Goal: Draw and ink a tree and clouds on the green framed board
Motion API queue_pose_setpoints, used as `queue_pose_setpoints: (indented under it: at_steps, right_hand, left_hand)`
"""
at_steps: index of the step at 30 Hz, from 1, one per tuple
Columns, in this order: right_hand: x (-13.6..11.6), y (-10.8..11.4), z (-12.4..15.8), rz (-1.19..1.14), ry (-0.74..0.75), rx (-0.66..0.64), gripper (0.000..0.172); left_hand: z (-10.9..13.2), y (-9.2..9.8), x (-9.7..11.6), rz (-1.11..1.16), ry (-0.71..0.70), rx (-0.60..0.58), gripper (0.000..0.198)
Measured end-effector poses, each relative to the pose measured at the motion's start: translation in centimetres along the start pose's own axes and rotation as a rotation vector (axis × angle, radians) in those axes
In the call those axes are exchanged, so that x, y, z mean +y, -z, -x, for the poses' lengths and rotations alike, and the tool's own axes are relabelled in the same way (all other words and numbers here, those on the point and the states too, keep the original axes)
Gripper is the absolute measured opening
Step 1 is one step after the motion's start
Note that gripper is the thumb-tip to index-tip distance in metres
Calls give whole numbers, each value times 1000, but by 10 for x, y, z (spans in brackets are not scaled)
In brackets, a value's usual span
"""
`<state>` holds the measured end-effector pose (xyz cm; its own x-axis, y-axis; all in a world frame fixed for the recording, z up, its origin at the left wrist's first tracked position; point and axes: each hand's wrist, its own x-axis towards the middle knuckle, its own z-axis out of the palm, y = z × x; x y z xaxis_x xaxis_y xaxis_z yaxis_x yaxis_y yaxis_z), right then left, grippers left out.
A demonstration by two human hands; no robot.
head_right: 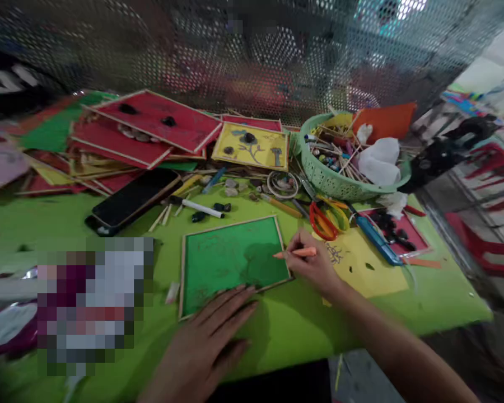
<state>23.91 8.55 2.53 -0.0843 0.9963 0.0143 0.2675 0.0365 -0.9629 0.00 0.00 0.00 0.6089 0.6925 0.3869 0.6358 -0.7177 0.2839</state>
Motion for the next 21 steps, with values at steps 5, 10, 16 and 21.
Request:
queue_pose_setpoints:
  at_steps: [5,10,16,21]
  right_hand:
    - [0,2,-1,23,10,-8,22]
    - [2,2,0,49,-7,15,21]
    - [1,2,-1,21,25,-5,19]
    - [2,2,0,31,31,1,18]
  left_hand:
    - [1,-1,-6,0,-21,27,35]
    - [5,-3,-6,60,-5,-7,35]
    - [5,-2,-7,49,-6,-9,36]
    - [4,-2,-7,18,-24,-2,36]
